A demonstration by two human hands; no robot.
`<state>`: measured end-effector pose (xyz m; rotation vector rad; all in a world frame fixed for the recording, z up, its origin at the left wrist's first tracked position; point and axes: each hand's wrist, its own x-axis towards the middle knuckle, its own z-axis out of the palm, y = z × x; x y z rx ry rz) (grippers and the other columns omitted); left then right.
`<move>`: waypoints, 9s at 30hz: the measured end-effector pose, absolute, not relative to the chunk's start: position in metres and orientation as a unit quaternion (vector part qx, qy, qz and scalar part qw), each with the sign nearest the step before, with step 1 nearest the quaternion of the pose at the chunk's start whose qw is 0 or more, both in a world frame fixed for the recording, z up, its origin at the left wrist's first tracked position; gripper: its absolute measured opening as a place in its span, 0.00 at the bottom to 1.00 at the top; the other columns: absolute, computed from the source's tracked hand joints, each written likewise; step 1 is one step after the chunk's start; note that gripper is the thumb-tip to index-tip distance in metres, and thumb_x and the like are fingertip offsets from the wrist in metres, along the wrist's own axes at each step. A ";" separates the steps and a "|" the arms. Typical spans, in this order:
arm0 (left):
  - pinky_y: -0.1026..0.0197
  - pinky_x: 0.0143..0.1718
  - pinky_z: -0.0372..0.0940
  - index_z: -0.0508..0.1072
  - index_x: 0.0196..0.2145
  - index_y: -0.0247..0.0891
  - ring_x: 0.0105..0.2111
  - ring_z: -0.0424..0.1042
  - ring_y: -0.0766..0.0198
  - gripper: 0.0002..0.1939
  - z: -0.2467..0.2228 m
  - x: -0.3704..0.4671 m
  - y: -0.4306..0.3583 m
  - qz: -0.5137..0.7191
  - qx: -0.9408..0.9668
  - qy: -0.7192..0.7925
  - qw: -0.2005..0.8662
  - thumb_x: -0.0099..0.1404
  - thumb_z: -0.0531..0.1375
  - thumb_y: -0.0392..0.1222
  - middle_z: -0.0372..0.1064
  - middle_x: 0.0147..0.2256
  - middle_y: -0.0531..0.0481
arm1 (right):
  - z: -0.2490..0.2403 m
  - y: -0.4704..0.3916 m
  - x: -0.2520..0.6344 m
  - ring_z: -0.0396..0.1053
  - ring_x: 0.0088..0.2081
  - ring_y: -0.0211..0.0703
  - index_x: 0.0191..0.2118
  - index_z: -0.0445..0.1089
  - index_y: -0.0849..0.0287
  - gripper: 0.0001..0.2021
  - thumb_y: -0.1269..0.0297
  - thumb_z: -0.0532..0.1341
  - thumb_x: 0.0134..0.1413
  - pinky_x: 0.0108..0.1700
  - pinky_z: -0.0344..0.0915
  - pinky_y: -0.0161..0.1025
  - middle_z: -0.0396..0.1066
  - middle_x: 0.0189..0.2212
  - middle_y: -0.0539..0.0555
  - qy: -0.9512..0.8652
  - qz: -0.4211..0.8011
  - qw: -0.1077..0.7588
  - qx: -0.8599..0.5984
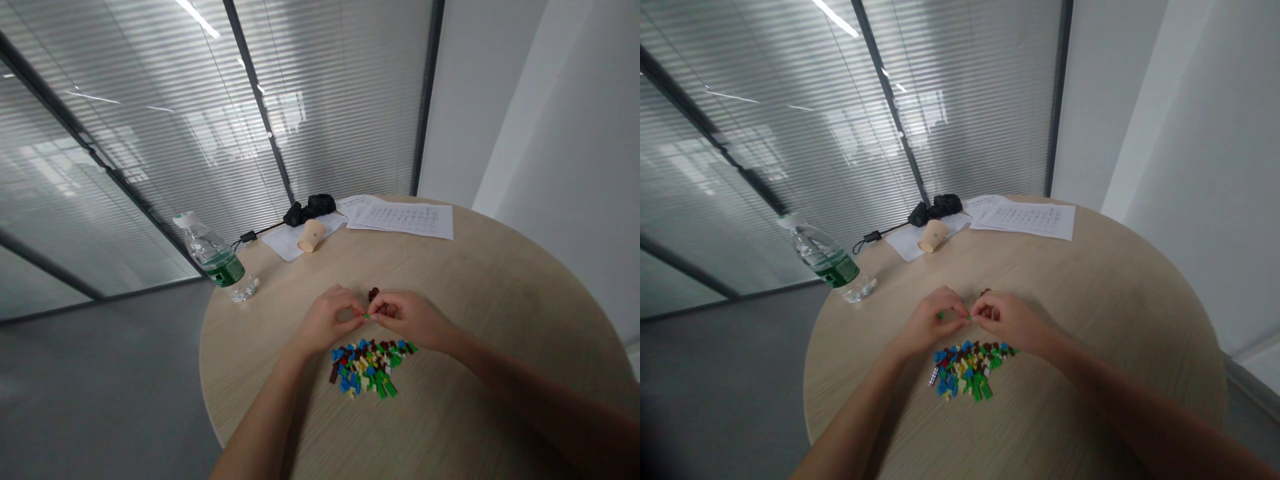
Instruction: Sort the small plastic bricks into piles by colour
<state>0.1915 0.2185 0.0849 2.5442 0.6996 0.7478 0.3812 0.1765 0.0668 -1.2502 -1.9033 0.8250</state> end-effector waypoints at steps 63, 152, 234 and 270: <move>0.62 0.36 0.60 0.72 0.31 0.37 0.34 0.65 0.63 0.08 0.087 0.171 0.230 0.170 0.895 0.391 0.131 0.60 0.53 0.38 0.67 0.31 0.48 | 0.073 0.174 0.406 0.64 0.25 0.35 0.26 0.73 0.60 0.04 0.71 0.60 0.40 0.29 0.59 0.32 0.69 0.23 0.50 -0.864 0.281 0.152 -0.389; 0.64 0.35 0.59 0.72 0.31 0.37 0.33 0.65 0.64 0.09 0.089 0.174 0.226 0.147 0.885 0.421 0.136 0.59 0.52 0.38 0.66 0.33 0.49 | 0.054 0.201 0.409 0.64 0.31 0.39 0.32 0.68 0.61 0.07 0.66 0.54 0.56 0.34 0.57 0.35 0.68 0.30 0.54 -0.774 0.124 0.293 -0.548; 0.65 0.32 0.56 0.73 0.36 0.40 0.33 0.64 0.64 0.10 0.072 0.183 0.237 0.169 0.857 0.486 0.045 0.61 0.56 0.46 0.67 0.28 0.52 | 0.057 0.179 0.387 0.66 0.36 0.38 0.36 0.73 0.59 0.08 0.70 0.57 0.54 0.40 0.61 0.35 0.70 0.33 0.53 -0.894 0.168 0.254 -0.330; 0.68 0.23 0.51 0.71 0.28 0.33 0.21 0.55 0.71 0.15 0.072 0.197 0.226 0.239 0.805 0.398 0.370 0.58 0.56 0.50 0.59 0.20 0.56 | 0.063 0.180 0.390 0.64 0.31 0.37 0.39 0.68 0.59 0.08 0.64 0.54 0.58 0.35 0.62 0.34 0.68 0.31 0.53 -0.835 0.088 0.376 -0.393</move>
